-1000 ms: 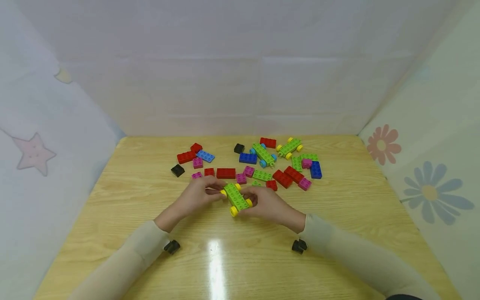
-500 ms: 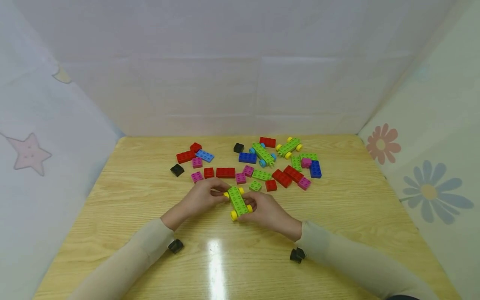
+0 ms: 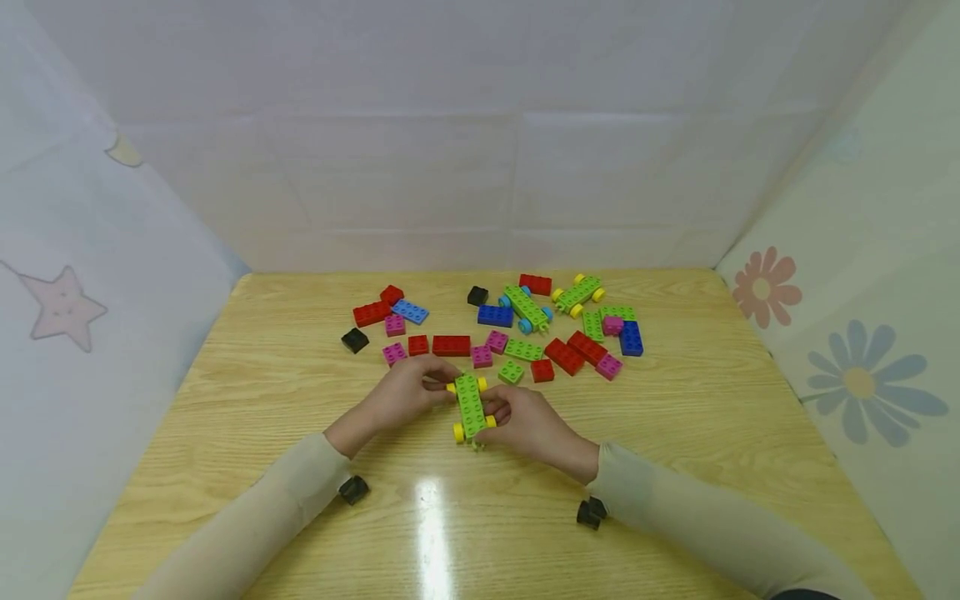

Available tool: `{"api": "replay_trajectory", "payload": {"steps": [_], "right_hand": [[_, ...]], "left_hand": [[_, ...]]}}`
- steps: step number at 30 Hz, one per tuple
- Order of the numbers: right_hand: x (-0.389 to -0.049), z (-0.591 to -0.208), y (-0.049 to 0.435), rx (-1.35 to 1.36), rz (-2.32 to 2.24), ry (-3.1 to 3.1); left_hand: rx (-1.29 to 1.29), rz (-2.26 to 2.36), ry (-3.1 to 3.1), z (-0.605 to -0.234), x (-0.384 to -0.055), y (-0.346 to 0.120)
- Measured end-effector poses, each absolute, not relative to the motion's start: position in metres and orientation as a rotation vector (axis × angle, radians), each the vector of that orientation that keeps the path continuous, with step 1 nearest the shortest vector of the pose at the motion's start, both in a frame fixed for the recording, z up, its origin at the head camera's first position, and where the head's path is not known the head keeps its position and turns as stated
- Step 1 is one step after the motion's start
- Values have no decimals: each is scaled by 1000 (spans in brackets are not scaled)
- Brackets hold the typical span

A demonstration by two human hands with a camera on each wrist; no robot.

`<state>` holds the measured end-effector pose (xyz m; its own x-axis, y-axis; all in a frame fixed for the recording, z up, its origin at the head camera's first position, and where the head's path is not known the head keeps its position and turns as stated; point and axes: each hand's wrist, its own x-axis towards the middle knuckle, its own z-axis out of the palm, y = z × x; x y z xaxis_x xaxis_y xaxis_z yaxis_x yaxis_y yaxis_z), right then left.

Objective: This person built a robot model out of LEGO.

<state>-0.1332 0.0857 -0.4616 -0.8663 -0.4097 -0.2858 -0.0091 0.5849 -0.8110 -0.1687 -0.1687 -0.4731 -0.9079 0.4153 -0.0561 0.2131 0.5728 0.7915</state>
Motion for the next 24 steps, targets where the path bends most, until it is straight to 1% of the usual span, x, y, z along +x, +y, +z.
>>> {"api": "replay_trajectory", "payload": {"steps": [7, 12, 17, 24], "right_hand": [[-133, -463, 85, -310, -1196, 2365], [-135, -463, 85, -285, -1194, 2362], [-135, -463, 85, -284, -1196, 2366], [-138, -465, 86, -293, -1243, 2343]], "left_hand": [[468, 1169, 2657, -469, -164, -165], [422, 1066, 2751, -457, -155, -167], [420, 1088, 2732, -451, -141, -172], [384, 1113, 2646, -453, -128, -171]]}}
